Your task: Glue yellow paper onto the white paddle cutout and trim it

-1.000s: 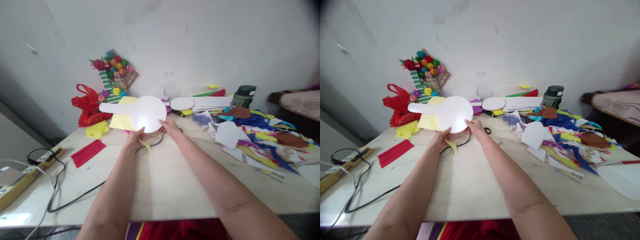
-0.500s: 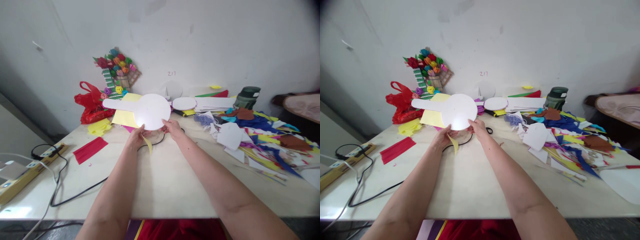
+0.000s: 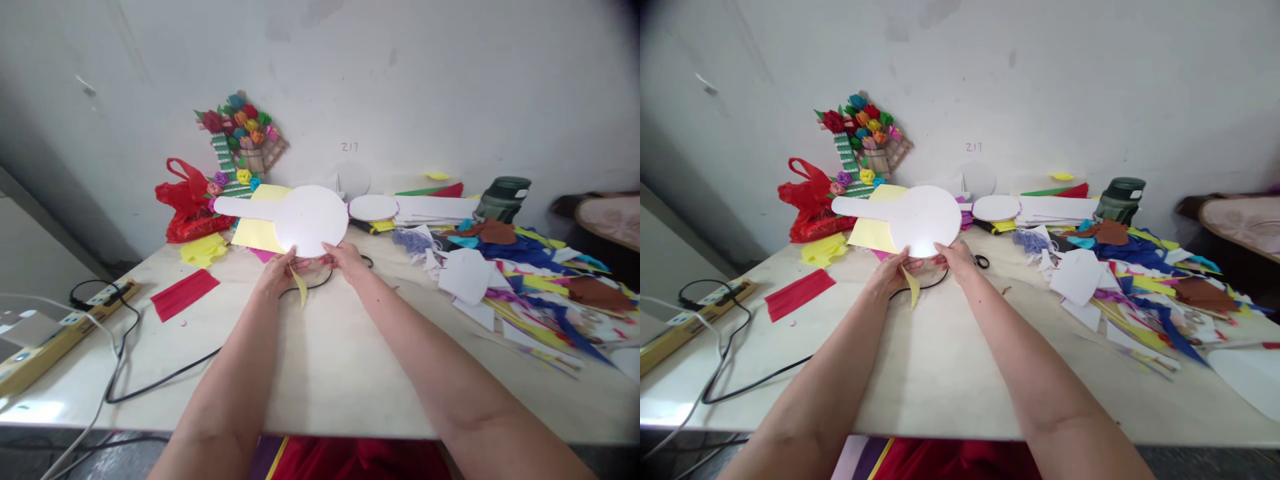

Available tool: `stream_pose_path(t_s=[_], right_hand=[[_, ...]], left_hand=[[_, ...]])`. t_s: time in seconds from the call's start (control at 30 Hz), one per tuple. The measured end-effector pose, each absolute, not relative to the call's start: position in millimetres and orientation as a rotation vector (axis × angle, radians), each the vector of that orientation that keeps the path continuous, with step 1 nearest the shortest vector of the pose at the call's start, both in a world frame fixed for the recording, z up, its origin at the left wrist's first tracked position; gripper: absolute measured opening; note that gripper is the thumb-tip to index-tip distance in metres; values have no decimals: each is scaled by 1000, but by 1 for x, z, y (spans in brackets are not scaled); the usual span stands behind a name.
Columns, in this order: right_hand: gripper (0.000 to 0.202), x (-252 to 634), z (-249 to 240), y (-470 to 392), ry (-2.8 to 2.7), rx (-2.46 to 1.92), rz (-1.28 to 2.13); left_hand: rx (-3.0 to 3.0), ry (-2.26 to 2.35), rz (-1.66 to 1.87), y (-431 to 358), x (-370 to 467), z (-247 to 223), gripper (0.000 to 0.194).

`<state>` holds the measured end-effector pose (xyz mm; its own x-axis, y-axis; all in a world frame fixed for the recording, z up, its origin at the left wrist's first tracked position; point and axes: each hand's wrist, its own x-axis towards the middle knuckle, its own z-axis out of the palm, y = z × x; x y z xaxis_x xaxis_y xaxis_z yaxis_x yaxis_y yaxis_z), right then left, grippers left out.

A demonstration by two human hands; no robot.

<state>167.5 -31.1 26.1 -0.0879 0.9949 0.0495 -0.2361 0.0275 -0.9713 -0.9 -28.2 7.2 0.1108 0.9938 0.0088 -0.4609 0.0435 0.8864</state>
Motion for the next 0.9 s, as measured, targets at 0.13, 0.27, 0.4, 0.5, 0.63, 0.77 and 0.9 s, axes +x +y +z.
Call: stream_pose_path(t_s=[0.13,0.27,0.4,0.5,0.63,0.77,0.9], right_hand=[[17,170,23,-27,-1109,-952,1329],[15,172,23,-25,-1102,-961,1316],[11,174,24,-24,-1064,-935,1298],[11,178,25,-23,-1023,-914,1290],[10,184,25,-21,-995,-908,1283],[10,185,25,-21,-993,-896,1292],[10,184,24,-21,-969,-876,1319]], left_hand=[[949,767,1223,-29,-4,3,16],[1061,719,1151,-30,-8,0,11],[1093,657,1144,-31,-9,2,11],[1065,652,1181,-32,-9,4,15],[1031,700,1249,-30,-9,4,25],[1029,756,1382,-24,-11,2,16],[1000,752,1556,-19,-13,2,11]])
